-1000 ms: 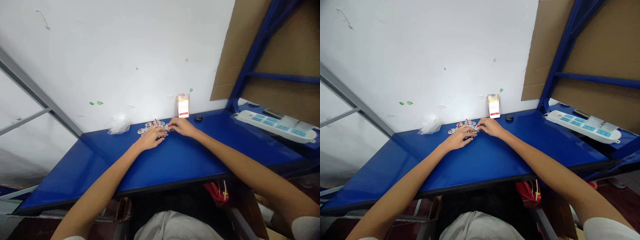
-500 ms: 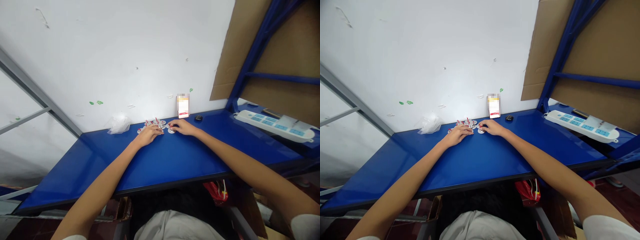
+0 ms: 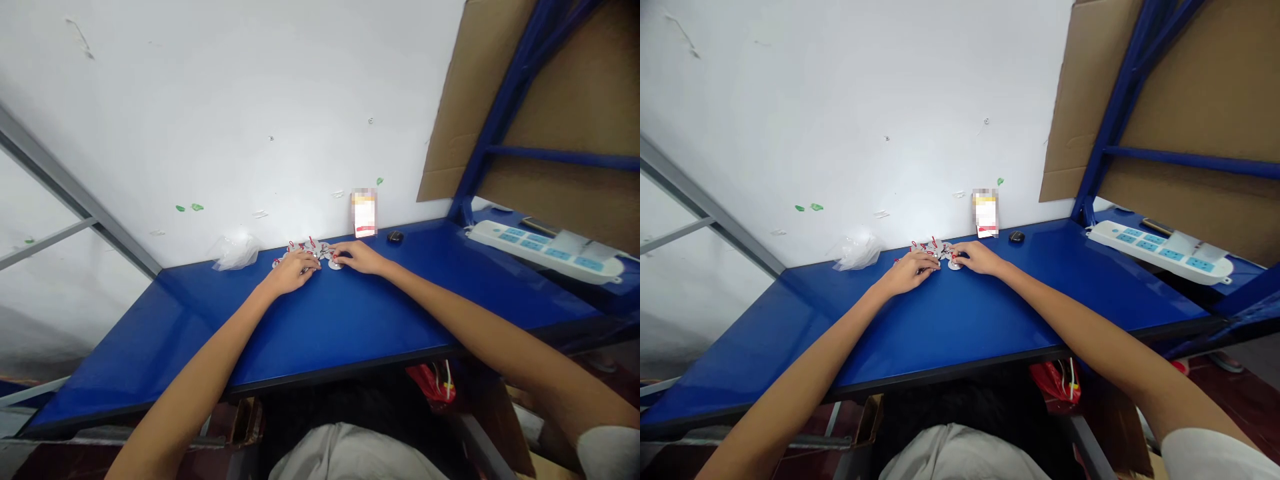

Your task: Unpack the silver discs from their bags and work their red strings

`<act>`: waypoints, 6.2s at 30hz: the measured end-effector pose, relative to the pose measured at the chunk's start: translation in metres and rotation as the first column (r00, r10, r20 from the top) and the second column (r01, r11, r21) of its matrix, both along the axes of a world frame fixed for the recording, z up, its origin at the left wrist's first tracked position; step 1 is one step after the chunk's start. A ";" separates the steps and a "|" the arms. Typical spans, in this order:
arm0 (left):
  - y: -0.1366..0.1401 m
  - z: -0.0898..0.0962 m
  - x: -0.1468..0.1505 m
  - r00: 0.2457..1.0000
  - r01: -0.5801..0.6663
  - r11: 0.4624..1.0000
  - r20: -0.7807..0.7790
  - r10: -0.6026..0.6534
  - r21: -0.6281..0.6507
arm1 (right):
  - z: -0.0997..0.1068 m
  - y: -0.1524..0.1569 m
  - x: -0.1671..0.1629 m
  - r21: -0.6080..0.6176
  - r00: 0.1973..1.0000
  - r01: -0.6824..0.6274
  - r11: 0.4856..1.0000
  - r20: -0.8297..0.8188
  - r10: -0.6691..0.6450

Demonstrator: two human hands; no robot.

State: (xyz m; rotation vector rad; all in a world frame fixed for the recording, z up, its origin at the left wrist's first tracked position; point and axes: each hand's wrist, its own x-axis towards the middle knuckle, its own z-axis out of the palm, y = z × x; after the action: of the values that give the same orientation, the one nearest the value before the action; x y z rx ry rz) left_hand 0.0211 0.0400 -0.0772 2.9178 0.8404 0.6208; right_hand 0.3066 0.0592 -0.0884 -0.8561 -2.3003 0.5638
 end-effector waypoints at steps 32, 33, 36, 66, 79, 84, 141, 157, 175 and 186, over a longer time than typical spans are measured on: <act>-0.038 0.007 0.045 0.683 -0.034 0.817 0.584 0.440 -0.575 | 0.010 -0.033 -0.030 -0.374 0.823 -0.225 0.900 -0.568 -0.030; -0.038 0.007 0.046 0.663 0.035 0.773 0.593 0.456 -0.633 | 0.012 -0.035 -0.030 -0.337 0.838 -0.228 0.914 -0.546 0.007; -0.037 0.007 0.046 0.605 0.155 0.684 0.615 0.505 -0.713 | 0.017 -0.041 -0.030 -0.257 0.870 -0.252 0.933 -0.483 0.102; -0.031 0.010 0.028 0.846 -0.232 0.898 0.378 0.376 -0.374 | 0.026 0.006 0.051 -0.017 0.923 0.184 0.983 0.348 -0.166; -0.034 0.013 0.029 0.857 -0.236 0.906 0.364 0.365 -0.351 | 0.022 0.016 0.060 0.009 0.938 0.162 0.987 0.309 -0.157; -0.034 0.010 0.029 0.859 -0.228 0.907 0.366 0.359 -0.354 | 0.025 0.018 0.064 0.085 0.888 0.290 0.953 0.346 -0.301; -0.021 0.021 0.015 0.890 -0.338 0.922 0.256 0.378 -0.187 | 0.010 0.004 -0.005 0.262 0.950 0.209 0.942 0.172 -0.259; -0.035 0.020 0.037 0.664 0.126 0.741 0.611 0.432 -0.660 | 0.014 -0.029 -0.033 -0.274 0.777 -0.069 0.959 -0.618 -0.121; -0.030 0.017 0.035 0.655 0.017 0.751 0.575 0.491 -0.661 | 0.032 -0.033 -0.018 -0.129 0.912 -0.087 0.988 -0.409 0.028; -0.038 -0.010 0.052 0.964 -0.141 0.969 0.196 0.181 -0.202 | 0.033 0.023 0.079 -0.203 0.976 0.133 0.970 -0.142 -0.164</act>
State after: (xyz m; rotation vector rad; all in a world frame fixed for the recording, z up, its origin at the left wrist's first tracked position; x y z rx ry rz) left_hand 0.0730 0.0019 -0.0870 2.5778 1.0534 0.8016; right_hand 0.3855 0.0819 -0.0553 -1.0282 -2.0420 0.7681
